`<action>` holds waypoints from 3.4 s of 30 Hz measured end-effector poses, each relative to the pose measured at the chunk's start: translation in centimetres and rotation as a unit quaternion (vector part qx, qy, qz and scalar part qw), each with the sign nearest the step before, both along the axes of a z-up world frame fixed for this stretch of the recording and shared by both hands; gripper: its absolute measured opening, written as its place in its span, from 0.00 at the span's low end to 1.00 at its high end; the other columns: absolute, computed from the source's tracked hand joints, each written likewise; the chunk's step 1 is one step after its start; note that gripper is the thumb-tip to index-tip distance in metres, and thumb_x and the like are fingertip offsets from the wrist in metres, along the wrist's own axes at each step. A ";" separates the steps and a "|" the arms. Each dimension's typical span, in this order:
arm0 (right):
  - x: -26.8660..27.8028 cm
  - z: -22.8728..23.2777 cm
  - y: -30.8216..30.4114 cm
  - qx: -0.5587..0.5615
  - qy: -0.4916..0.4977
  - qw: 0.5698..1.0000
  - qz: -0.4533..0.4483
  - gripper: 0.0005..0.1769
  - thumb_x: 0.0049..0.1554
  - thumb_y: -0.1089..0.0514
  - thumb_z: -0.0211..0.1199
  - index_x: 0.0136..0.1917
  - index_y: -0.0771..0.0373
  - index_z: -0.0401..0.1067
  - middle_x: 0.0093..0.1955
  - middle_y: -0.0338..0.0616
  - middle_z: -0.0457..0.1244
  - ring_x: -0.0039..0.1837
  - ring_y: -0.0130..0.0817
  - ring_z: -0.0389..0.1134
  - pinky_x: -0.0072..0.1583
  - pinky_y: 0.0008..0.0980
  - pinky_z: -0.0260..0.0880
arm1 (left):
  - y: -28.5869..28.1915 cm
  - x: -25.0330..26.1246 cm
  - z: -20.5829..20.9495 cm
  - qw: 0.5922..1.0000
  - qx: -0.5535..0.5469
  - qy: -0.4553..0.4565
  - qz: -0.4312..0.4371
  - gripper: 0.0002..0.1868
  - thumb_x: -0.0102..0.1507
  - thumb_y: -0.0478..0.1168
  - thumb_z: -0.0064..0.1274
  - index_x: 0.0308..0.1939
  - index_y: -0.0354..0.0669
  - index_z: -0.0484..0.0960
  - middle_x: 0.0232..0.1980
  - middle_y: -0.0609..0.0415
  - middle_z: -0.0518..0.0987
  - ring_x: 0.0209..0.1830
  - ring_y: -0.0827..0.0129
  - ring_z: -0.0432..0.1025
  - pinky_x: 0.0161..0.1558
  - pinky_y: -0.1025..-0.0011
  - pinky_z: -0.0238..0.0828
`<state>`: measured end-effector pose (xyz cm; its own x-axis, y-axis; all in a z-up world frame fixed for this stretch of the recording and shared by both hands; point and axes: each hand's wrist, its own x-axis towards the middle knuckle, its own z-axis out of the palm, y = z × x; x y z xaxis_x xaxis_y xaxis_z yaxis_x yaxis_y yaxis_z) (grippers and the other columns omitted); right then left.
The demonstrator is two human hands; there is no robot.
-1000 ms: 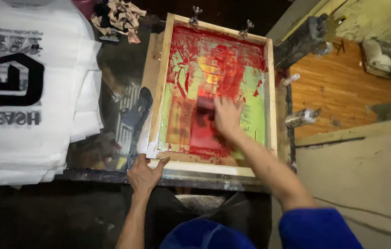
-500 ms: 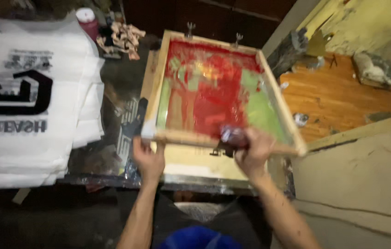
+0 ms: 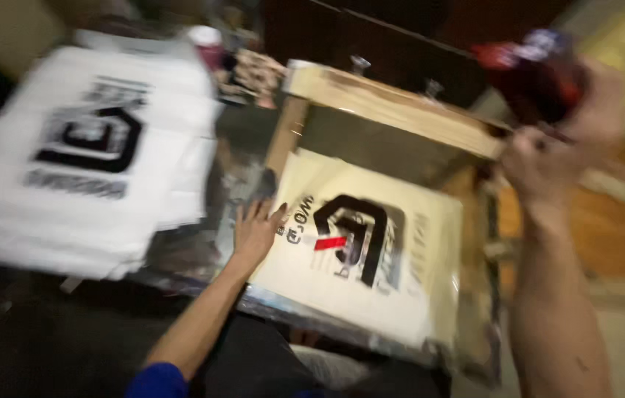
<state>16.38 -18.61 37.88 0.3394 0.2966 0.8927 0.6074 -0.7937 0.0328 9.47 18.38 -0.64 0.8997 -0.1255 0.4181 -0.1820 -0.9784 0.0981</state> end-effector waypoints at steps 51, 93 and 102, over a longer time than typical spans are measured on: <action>16.5 -6.5 -12.4 -0.053 0.032 0.968 -0.245 0.25 0.69 0.53 0.65 0.75 0.66 0.77 0.50 0.53 0.75 0.39 0.53 0.75 0.40 0.44 0.73 | 12.6 -3.0 5.0 0.843 0.076 0.403 0.347 0.21 0.71 0.45 0.44 0.63 0.59 0.88 0.63 0.53 0.87 0.75 0.40 0.73 0.77 0.33 0.47; 5.2 2.0 -1.7 0.058 0.052 0.985 -0.155 0.14 0.43 0.63 0.63 0.38 0.58 0.59 0.38 0.43 0.56 0.44 0.47 0.59 0.53 0.47 0.60 | -21.3 -13.7 0.9 0.992 -0.114 0.031 -0.043 0.38 0.69 0.68 0.53 0.74 0.49 0.77 0.80 0.49 0.73 0.86 0.52 0.58 0.79 0.41 0.53; 3.9 3.0 -0.8 0.064 0.060 0.983 -0.161 0.24 0.39 0.64 0.62 0.51 0.61 0.66 0.47 0.46 0.60 0.49 0.52 0.62 0.53 0.48 0.63 | -20.8 -13.8 0.6 0.995 -0.077 0.059 -0.036 0.47 0.67 0.78 0.47 0.79 0.52 0.73 0.84 0.52 0.67 0.87 0.57 0.54 0.80 0.43 0.48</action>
